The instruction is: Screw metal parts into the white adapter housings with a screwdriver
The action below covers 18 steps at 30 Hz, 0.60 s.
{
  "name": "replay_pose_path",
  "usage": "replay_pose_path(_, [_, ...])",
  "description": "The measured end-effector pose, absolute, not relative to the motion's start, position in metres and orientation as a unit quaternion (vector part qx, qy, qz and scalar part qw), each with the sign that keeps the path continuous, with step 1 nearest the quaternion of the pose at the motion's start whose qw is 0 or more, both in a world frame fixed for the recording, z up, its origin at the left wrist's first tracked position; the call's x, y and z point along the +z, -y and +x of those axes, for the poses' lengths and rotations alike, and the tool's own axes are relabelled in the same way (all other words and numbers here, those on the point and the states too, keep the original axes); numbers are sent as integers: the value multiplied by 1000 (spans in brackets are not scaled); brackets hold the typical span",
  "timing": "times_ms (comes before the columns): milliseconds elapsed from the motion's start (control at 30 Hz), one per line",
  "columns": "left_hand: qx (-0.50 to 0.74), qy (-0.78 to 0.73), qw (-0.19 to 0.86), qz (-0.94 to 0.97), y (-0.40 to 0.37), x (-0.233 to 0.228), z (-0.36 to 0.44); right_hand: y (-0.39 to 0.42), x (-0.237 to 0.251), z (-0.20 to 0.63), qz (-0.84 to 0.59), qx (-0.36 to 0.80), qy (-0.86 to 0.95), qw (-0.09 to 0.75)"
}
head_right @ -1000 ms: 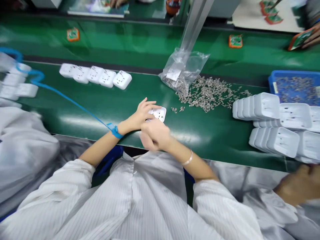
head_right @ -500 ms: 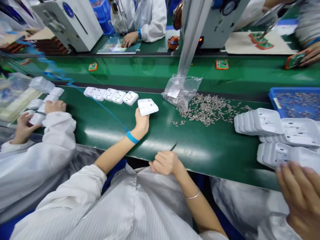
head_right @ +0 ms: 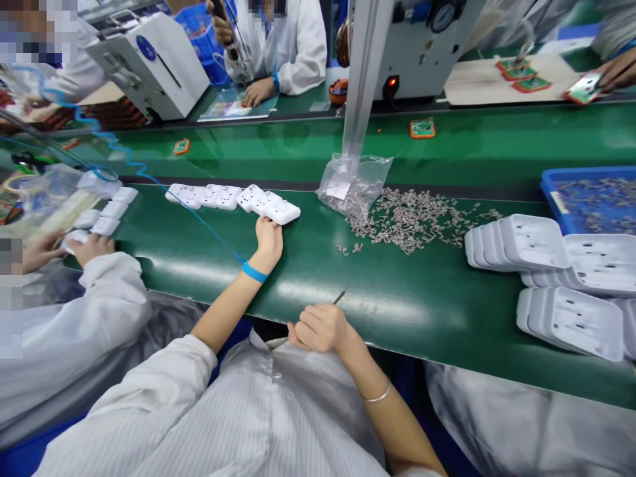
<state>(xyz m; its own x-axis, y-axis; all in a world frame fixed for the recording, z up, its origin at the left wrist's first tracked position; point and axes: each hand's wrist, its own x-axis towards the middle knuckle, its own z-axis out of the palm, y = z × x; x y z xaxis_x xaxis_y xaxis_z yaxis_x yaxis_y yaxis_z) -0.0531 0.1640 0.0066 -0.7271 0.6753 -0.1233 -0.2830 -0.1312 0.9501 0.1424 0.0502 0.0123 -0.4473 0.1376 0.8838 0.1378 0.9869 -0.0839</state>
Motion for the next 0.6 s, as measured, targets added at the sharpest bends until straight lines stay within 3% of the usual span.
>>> replay_pose_path(167, [602,-712,258,253,-132,13,-40,-51,15,139,-80,3,845,529])
replay_pose_path(367, [208,-773,80,594,-143,15,-63,-50,12,136,-84,-13,831,550])
replay_pose_path(467, [180,-782,33,596,-151,12,-77,-50,11,134,-95,-41,819,564])
replay_pose_path(600, [233,-764,-8,602,-157,12,-80,-55,5,133,-73,-86,799,591])
